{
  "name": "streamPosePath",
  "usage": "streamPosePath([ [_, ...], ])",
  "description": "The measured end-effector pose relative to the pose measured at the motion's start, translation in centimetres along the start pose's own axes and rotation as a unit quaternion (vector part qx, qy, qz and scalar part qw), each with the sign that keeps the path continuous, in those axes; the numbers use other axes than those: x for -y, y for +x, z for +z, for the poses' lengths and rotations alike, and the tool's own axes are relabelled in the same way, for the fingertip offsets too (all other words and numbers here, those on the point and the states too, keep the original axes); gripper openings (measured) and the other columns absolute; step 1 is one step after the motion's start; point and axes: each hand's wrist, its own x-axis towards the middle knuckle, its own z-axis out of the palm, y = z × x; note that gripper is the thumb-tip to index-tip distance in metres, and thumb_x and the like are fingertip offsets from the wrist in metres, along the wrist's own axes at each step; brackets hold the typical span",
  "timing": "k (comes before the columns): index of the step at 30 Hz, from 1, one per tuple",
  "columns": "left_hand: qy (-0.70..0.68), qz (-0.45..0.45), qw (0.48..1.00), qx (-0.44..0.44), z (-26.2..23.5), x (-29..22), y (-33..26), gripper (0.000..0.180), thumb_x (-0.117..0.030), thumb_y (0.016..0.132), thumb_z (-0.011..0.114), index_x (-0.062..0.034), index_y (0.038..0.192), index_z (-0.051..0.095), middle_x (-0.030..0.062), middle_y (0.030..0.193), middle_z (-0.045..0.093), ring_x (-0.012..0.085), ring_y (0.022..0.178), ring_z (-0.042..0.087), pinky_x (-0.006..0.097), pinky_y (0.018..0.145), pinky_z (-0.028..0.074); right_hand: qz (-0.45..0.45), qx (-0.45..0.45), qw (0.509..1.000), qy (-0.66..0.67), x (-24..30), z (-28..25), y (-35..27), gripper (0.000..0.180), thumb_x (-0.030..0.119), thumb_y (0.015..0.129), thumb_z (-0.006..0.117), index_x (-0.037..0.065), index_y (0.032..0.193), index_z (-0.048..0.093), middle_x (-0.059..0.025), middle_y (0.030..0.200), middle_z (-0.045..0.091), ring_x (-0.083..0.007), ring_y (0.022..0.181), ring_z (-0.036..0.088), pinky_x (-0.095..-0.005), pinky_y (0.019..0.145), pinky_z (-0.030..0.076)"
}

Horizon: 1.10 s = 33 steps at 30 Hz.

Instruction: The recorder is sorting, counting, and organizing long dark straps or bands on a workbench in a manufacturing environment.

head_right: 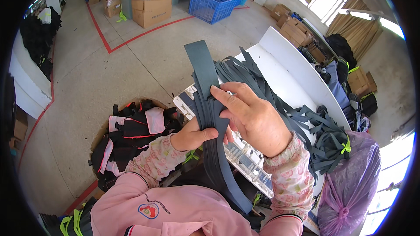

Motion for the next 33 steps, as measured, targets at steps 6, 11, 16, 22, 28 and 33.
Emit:
streamPosePath([
  [6, 0.0, -0.014, 1.0, 0.001, 0.0, 0.0, -0.3, 0.036, -0.018, 0.101, 0.06, -0.0037, 0.131, 0.048, 0.0125, 0.116, 0.059, 0.0148, 0.093, 0.062, 0.029, 0.08, 0.053, -0.002, 0.004, 1.0, -0.014, 0.0, -0.2, -0.2, 0.04, -0.003, 0.078, 0.073, 0.002, 0.117, 0.064, -0.0142, 0.111, 0.062, -0.0298, 0.083, 0.069, -0.0363, 0.068, 0.057],
  [11, 0.066, -0.008, 0.997, 0.047, -0.6, 0.2, -0.6, 0.037, -0.023, 0.102, 0.058, -0.0029, 0.131, 0.049, 0.0082, 0.112, 0.06, 0.011, 0.089, 0.059, 0.026, 0.079, 0.051, -0.056, 0.006, 0.997, -0.047, -0.2, -1.5, 0.9, 0.031, 0.003, 0.071, 0.078, 0.004, 0.098, 0.063, -0.011, 0.097, 0.06, -0.0311, 0.081, 0.064, -0.0387, 0.068, 0.053],
  [16, -0.005, 0.002, 0.999, 0.037, -0.2, 0.2, -0.7, 0.043, -0.031, 0.105, 0.052, -0.0008, 0.135, 0.047, 0.0085, 0.114, 0.06, 0.0111, 0.089, 0.059, 0.027, 0.08, 0.051, -0.037, 0.058, 0.998, 0.0, -0.2, -2.2, 0.9, 0.029, 0.005, 0.069, 0.08, 0.004, 0.088, 0.058, -0.0104, 0.087, 0.058, -0.0328, 0.081, 0.061, -0.0386, 0.068, 0.051],
  [22, 0.002, -0.007, 0.999, 0.033, 0.7, 0.1, -0.3, 0.042, -0.025, 0.105, 0.052, -0.0003, 0.138, 0.045, 0.0095, 0.117, 0.061, 0.0122, 0.094, 0.062, 0.029, 0.085, 0.051, -0.003, -0.013, 0.999, 0.033, 0.2, -6.4, 3.1, 0.036, 0.001, 0.074, 0.079, 0.002, 0.105, 0.062, -0.0088, 0.085, 0.057, -0.0254, 0.073, 0.057, -0.0333, 0.064, 0.046],
  [28, 0.018, -0.067, 0.996, 0.054, 1.2, -0.2, 0.0, 0.069, -0.044, 0.1, 0.057, 0.0066, 0.143, 0.039, 0.0154, 0.12, 0.06, 0.0182, 0.096, 0.065, 0.034, 0.092, 0.049, -0.052, 0.12, 0.991, -0.037, 1.1, -9.0, 5.8, 0.041, 0.011, 0.078, 0.08, 0.002, 0.115, 0.065, -0.0051, 0.078, 0.052, -0.0176, 0.069, 0.051, -0.03, 0.066, 0.044],
  [33, 0.01, -0.019, 0.999, 0.047, 1.0, 0.0, 0.0, 0.057, -0.036, 0.102, 0.056, 0.0034, 0.141, 0.04, 0.0131, 0.117, 0.061, 0.0166, 0.096, 0.065, 0.031, 0.089, 0.051, -0.055, 0.097, 0.993, -0.045, 1.2, -7.0, 4.7, 0.041, 0.012, 0.077, 0.08, 0.002, 0.114, 0.065, -0.0073, 0.08, 0.053, -0.0217, 0.069, 0.054, -0.0329, 0.065, 0.045],
])
